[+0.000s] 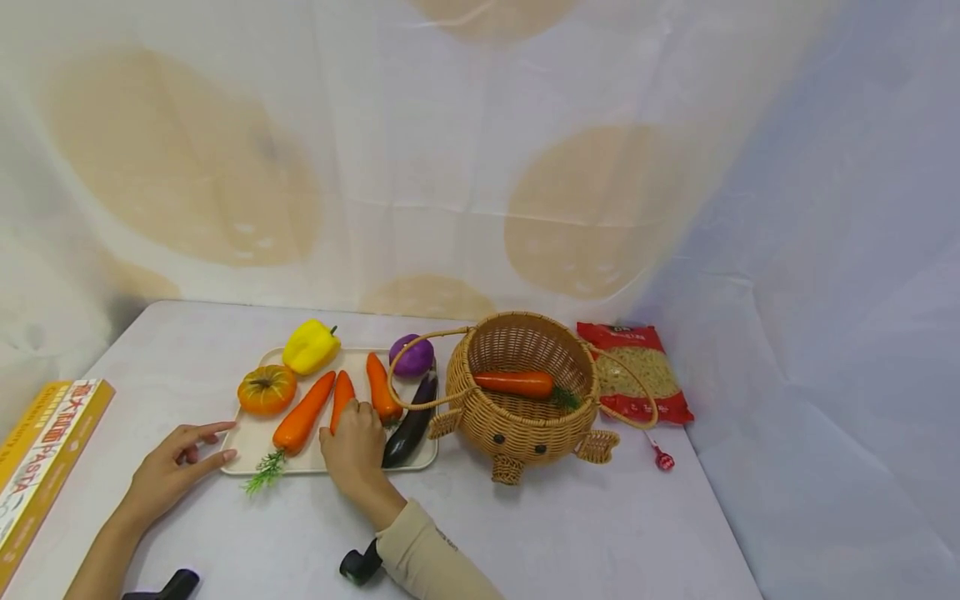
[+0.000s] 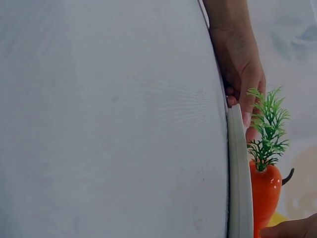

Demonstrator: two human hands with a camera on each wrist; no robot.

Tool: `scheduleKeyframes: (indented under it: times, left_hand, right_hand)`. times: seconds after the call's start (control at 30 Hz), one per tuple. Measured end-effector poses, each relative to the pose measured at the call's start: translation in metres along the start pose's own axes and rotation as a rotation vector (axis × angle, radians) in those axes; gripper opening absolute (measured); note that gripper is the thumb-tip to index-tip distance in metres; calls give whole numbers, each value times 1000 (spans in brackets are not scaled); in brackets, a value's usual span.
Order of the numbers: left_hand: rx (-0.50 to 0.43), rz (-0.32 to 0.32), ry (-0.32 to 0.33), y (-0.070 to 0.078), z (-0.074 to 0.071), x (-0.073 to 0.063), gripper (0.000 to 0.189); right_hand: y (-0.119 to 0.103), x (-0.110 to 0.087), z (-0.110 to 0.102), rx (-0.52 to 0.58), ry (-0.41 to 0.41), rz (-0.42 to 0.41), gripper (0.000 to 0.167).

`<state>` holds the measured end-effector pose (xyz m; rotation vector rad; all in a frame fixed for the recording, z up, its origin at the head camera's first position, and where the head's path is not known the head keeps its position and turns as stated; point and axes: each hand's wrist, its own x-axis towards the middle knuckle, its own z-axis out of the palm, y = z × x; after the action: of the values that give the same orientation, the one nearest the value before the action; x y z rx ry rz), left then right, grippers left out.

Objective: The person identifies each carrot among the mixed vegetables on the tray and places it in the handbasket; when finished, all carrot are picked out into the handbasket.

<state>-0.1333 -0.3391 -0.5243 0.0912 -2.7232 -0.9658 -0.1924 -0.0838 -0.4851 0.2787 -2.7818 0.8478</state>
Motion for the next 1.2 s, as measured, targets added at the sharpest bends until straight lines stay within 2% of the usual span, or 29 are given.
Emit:
scheduleKeyframes:
  times: [0.27, 0.37, 0.53, 0.77, 1.2]
  left_hand:
    - [13, -8, -2, 2, 0, 1, 44]
    - [14, -10, -4, 1, 0, 2, 44]
    - [17, -25, -13, 0, 0, 2, 46]
    - [18, -24, -17, -1, -2, 1, 46]
    - [1, -10, -15, -1, -1, 1, 45]
  right_hand:
    - [2, 4, -24, 242, -14, 19, 40]
    - [1, 7, -39, 335, -60, 5, 38]
    - [-1, 10, -68, 445, -170, -23, 46]
    - [3, 19, -101, 469, -312, -113, 48]
    - [19, 33, -143, 480, -521, -243, 47]
